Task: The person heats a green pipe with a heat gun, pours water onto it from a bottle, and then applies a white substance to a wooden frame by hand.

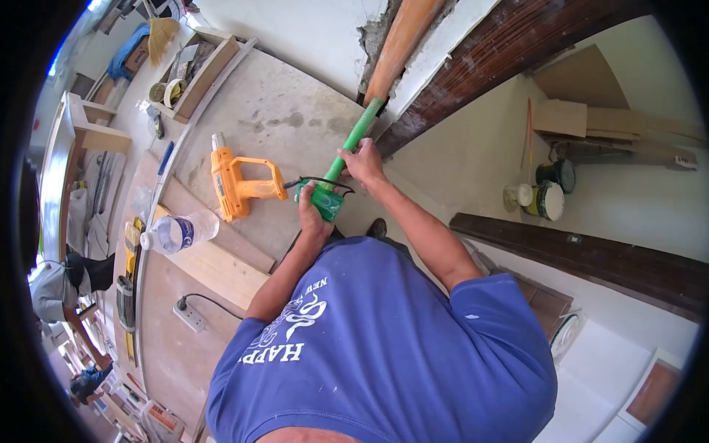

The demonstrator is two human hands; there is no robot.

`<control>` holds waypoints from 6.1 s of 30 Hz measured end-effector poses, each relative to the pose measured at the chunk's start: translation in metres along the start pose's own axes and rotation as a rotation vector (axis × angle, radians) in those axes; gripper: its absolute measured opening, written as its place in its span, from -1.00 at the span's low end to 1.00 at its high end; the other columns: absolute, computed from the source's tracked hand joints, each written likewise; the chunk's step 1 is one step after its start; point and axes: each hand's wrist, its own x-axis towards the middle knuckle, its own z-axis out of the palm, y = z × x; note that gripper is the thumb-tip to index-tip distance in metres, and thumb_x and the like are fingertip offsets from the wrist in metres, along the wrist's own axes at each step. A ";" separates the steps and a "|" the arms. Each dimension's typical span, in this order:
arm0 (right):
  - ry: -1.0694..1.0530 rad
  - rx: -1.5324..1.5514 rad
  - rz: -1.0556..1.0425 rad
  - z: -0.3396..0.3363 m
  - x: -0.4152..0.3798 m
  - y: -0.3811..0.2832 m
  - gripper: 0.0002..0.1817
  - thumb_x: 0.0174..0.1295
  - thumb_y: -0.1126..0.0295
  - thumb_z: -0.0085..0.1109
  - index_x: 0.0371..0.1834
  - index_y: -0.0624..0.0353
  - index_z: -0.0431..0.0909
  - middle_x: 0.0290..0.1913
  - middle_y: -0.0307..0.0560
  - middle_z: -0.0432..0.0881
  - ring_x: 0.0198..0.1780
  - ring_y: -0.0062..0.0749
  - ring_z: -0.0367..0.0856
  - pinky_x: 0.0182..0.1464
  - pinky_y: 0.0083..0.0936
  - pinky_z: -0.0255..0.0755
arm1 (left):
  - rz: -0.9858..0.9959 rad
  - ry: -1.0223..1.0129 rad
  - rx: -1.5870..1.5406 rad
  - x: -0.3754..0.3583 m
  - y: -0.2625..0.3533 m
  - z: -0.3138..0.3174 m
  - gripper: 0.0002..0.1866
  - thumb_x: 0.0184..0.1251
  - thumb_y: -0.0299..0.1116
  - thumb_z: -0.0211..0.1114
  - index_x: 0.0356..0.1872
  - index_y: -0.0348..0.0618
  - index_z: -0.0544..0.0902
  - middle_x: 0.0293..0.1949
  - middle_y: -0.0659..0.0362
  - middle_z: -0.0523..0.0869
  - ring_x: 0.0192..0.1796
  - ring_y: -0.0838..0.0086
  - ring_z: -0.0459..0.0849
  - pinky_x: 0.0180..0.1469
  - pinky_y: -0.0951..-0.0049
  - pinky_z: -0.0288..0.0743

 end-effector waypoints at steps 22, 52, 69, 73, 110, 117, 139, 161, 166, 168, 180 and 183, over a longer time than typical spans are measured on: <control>-0.123 -0.013 0.032 0.006 0.007 -0.012 -0.53 0.27 0.39 0.45 0.04 0.49 0.44 -0.05 0.15 0.67 -0.24 -0.22 0.81 -0.37 -0.33 0.82 | 0.036 -0.001 0.018 0.009 0.002 -0.016 -0.77 0.49 -0.14 0.25 -0.09 -0.04 0.52 -0.18 0.03 0.74 -0.19 0.20 0.79 -0.13 0.20 0.72; -0.558 -0.708 -1.127 0.158 -0.123 -0.112 -0.37 0.15 0.49 0.26 0.36 0.32 0.40 0.32 0.25 0.47 0.31 0.20 0.50 0.39 -0.06 0.40 | 0.074 -0.062 -0.104 0.044 -0.039 -0.032 -0.75 0.50 -0.11 0.32 -0.08 -0.06 0.67 -0.32 0.17 0.74 -0.34 0.43 0.70 -0.24 0.35 0.62; -0.767 -0.369 -0.833 0.310 -0.137 -0.068 -0.13 -0.14 0.14 0.56 0.25 0.28 0.38 0.05 0.19 0.70 0.03 0.15 0.74 0.13 -0.12 0.64 | -0.068 0.125 0.185 0.020 0.005 -0.006 -0.61 0.51 0.03 0.25 -0.28 -0.10 0.71 -0.45 0.22 0.71 -0.50 0.53 0.55 -0.35 0.37 0.45; -0.667 -0.131 -0.854 0.260 -0.156 -0.109 -0.17 -0.17 0.13 0.55 0.17 0.32 0.40 -0.12 0.23 0.75 -0.09 0.18 0.77 -0.03 -0.11 0.69 | -0.026 0.102 0.096 0.000 0.017 0.011 -0.66 0.48 -0.01 0.28 -0.16 -0.12 0.65 -0.39 0.13 0.76 -0.44 0.45 0.65 -0.33 0.38 0.54; -0.281 0.230 0.350 -0.080 -0.027 -0.062 -0.60 0.35 0.19 0.34 0.07 0.28 0.60 -0.22 -0.04 0.73 -0.29 -0.31 0.76 -0.21 -0.32 0.68 | 0.030 0.172 -0.040 0.014 0.002 0.001 -0.73 0.35 -0.19 0.38 -0.16 -0.12 0.53 -0.27 0.04 0.71 -0.32 0.17 0.81 -0.30 0.23 0.72; -0.269 -0.010 0.076 -0.100 -0.051 -0.027 -0.51 0.27 0.24 0.38 0.19 0.24 0.55 -0.05 -0.10 0.71 -0.04 -0.41 0.69 0.09 -0.37 0.58 | -0.002 0.066 0.006 0.011 -0.001 -0.026 -0.69 0.38 -0.09 0.32 -0.09 -0.07 0.53 -0.16 0.01 0.74 -0.18 0.18 0.80 -0.10 0.18 0.71; -0.283 0.172 0.288 -0.122 -0.050 -0.046 -0.63 0.33 0.19 0.32 0.03 0.24 0.65 -0.23 -0.12 0.73 -0.29 -0.40 0.73 -0.19 -0.36 0.65 | 0.049 0.163 0.065 0.004 -0.005 0.005 -0.72 0.39 -0.13 0.33 -0.12 -0.07 0.53 -0.23 0.04 0.72 -0.26 0.17 0.79 -0.20 0.18 0.71; -0.344 0.117 0.345 -0.108 -0.046 -0.059 -0.60 0.35 0.15 0.30 0.05 0.26 0.60 -0.25 -0.07 0.73 -0.31 -0.35 0.76 -0.21 -0.35 0.68 | 0.065 0.152 -0.002 -0.001 0.020 0.010 -0.68 0.38 -0.18 0.37 -0.07 -0.15 0.52 -0.22 0.07 0.67 -0.28 0.18 0.80 -0.26 0.21 0.74; -0.338 0.119 0.325 -0.105 -0.040 -0.059 -0.61 0.34 0.16 0.31 0.04 0.25 0.62 -0.25 -0.08 0.73 -0.31 -0.35 0.75 -0.21 -0.34 0.67 | 0.087 0.154 0.054 0.005 0.014 0.005 -0.71 0.41 -0.16 0.35 -0.07 -0.09 0.52 -0.20 0.05 0.70 -0.26 0.18 0.79 -0.20 0.17 0.73; -0.339 0.109 0.333 -0.104 -0.038 -0.066 -0.60 0.34 0.14 0.31 0.05 0.24 0.61 -0.25 -0.09 0.73 -0.31 -0.37 0.75 -0.20 -0.35 0.68 | 0.086 0.158 0.068 0.007 0.013 0.005 -0.72 0.42 -0.15 0.33 -0.06 -0.05 0.51 -0.19 0.04 0.72 -0.25 0.17 0.78 -0.17 0.15 0.72; -0.338 0.126 0.353 -0.103 -0.030 -0.068 -0.62 0.36 0.15 0.29 0.02 0.24 0.62 -0.25 -0.06 0.74 -0.31 -0.34 0.76 -0.21 -0.35 0.68 | 0.117 0.179 0.012 -0.016 -0.002 0.039 -0.79 0.41 -0.28 0.32 -0.16 -0.20 0.56 -0.31 0.05 0.68 -0.35 0.21 0.76 -0.30 0.22 0.68; -0.349 0.108 0.354 -0.100 -0.031 -0.071 -0.63 0.37 0.16 0.28 0.01 0.24 0.62 -0.24 -0.05 0.74 -0.31 -0.34 0.76 -0.20 -0.34 0.69 | 0.128 0.183 -0.011 -0.014 -0.013 0.030 -0.79 0.40 -0.28 0.33 -0.16 -0.19 0.55 -0.33 0.05 0.68 -0.35 0.21 0.76 -0.29 0.22 0.68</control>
